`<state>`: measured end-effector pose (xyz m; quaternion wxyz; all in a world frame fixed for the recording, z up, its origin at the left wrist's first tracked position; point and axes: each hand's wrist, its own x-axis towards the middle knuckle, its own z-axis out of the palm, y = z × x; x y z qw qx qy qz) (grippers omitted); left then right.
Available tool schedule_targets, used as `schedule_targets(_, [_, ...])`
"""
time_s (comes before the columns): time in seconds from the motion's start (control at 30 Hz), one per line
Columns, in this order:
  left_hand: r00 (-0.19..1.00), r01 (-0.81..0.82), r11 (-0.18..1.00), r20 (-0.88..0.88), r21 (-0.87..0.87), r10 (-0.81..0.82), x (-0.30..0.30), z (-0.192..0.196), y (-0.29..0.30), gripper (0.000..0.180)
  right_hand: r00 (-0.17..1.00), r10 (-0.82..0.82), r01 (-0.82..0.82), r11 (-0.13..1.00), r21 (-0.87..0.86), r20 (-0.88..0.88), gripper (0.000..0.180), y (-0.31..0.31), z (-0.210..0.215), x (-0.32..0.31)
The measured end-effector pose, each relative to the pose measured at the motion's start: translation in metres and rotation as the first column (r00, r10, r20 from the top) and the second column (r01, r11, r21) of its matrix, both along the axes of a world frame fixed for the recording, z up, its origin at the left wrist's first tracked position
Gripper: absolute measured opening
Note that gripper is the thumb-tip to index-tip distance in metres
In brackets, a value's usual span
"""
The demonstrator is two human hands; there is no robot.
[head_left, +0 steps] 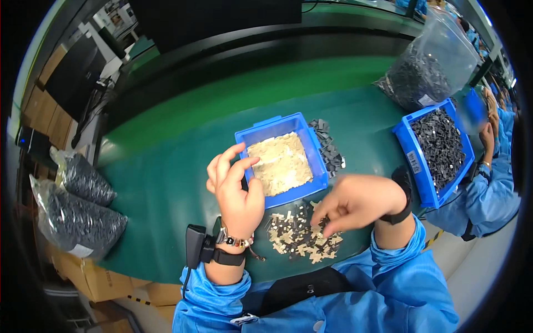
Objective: Assembling small plastic and metal parts at a factory workbench.
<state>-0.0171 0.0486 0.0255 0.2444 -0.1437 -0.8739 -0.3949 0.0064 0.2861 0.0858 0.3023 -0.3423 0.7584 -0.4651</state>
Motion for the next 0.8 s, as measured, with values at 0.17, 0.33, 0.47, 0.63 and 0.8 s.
schedule_targets(0.17, [0.999,0.016,0.994,0.048,0.108,-0.021,-0.004,-0.005,-0.006,0.031,0.972,0.11,-0.025,0.925,0.378,-0.206,0.026,-0.022,-0.016,0.012])
schedule_targets(0.33, [0.998,0.04,0.989,0.052,0.143,-0.048,-0.005,-0.008,-0.008,0.031,0.961,0.136,0.016,0.841,0.541,-0.24,0.023,-0.031,-0.021,0.015])
schedule_targets(0.47, [0.996,0.044,0.987,0.068,0.155,-0.055,-0.004,-0.007,-0.006,0.031,0.963,0.147,-0.012,0.859,0.513,-0.224,0.013,-0.028,-0.029,0.013])
schedule_targets(0.63, [0.997,0.044,0.991,0.051,0.126,-0.051,-0.004,-0.003,-0.004,0.029,0.961,0.141,0.0,0.861,0.508,-0.238,0.012,-0.024,-0.03,0.011])
schedule_targets(0.8, [0.999,0.022,0.996,0.041,0.084,-0.026,-0.001,0.0,-0.004,0.027,0.977,0.047,0.024,0.946,0.324,-0.21,0.01,-0.019,-0.023,0.007])
